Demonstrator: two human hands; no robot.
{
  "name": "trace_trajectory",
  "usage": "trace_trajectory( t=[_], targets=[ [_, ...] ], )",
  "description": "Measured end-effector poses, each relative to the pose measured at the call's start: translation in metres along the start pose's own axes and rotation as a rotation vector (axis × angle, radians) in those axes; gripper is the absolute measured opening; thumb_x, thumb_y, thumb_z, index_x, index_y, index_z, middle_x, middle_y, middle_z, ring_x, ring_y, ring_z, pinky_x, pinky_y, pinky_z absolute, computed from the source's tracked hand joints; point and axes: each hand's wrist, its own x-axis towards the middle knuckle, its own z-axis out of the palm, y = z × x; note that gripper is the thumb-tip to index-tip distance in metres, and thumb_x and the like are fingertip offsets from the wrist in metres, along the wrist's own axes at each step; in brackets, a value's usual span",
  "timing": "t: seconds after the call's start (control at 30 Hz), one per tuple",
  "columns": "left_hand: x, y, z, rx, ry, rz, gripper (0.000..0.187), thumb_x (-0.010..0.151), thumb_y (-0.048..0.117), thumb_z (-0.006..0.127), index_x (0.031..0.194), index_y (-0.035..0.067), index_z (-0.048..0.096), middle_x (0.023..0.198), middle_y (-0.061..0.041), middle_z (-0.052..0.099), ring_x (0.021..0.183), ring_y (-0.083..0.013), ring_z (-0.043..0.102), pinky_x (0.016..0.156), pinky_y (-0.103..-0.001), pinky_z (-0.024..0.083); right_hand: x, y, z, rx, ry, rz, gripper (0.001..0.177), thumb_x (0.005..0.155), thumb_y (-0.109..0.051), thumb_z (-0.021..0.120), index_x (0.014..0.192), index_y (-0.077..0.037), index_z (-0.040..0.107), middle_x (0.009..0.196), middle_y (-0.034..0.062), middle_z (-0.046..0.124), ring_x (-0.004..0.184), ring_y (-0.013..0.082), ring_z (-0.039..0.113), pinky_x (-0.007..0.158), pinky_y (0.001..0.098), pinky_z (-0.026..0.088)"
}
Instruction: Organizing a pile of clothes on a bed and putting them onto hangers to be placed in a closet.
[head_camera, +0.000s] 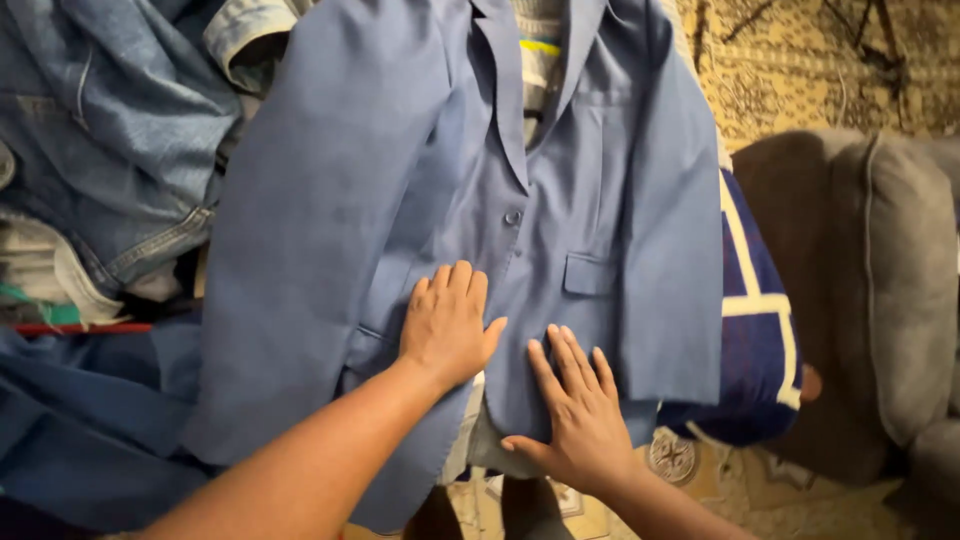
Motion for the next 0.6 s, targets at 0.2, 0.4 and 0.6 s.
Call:
trace_trajectory(
  t=[0.2, 0.4, 0.6],
  targets=[
    [-0.029, -0.014, 0.008, -0.099, 0.085, 0.144, 0.042, 0.080, 0.044, 0.079, 0.086, 0.007, 0.060, 0.087, -0.014, 0.061, 0.088, -0.0361, 0.060, 0.079, -0.051, 0.045, 0.013, -0.017, 0.012, 0.044, 0.020, 0.054, 0.067, 0.067, -0.022, 0.075, 0.129, -0.003, 0.057, 0.124, 0.0188, 0.056, 0.122, 0.0376, 0.049, 0.101, 0.0495, 0.039],
    [-0.055, -0.019, 0.016, -0.166, 0.129, 0.149, 0.032, 0.079, 0.034, 0.077, 0.084, 0.008, 0.058, 0.087, -0.011, 0.060, 0.089, -0.0336, 0.060, 0.078, -0.048, 0.046, 0.005, -0.014, 0.015, 0.098, 0.046, 0.108, 0.027, 0.068, -0.002, 0.062, 0.095, -0.007, 0.060, 0.092, 0.0124, 0.058, 0.093, 0.0347, 0.058, 0.081, 0.0455, 0.049],
    [-0.054, -0.015, 0.020, -0.189, 0.224, 0.172, 0.028, 0.079, 0.029, 0.075, 0.087, 0.008, 0.058, 0.089, -0.011, 0.060, 0.091, -0.0343, 0.060, 0.079, -0.049, 0.046, -0.009, -0.025, 0.003, 0.040, -0.061, 0.168, 0.026, 0.066, -0.006, 0.066, 0.090, -0.005, 0.058, 0.091, 0.0133, 0.059, 0.093, 0.0354, 0.058, 0.081, 0.0463, 0.048]
  ],
)
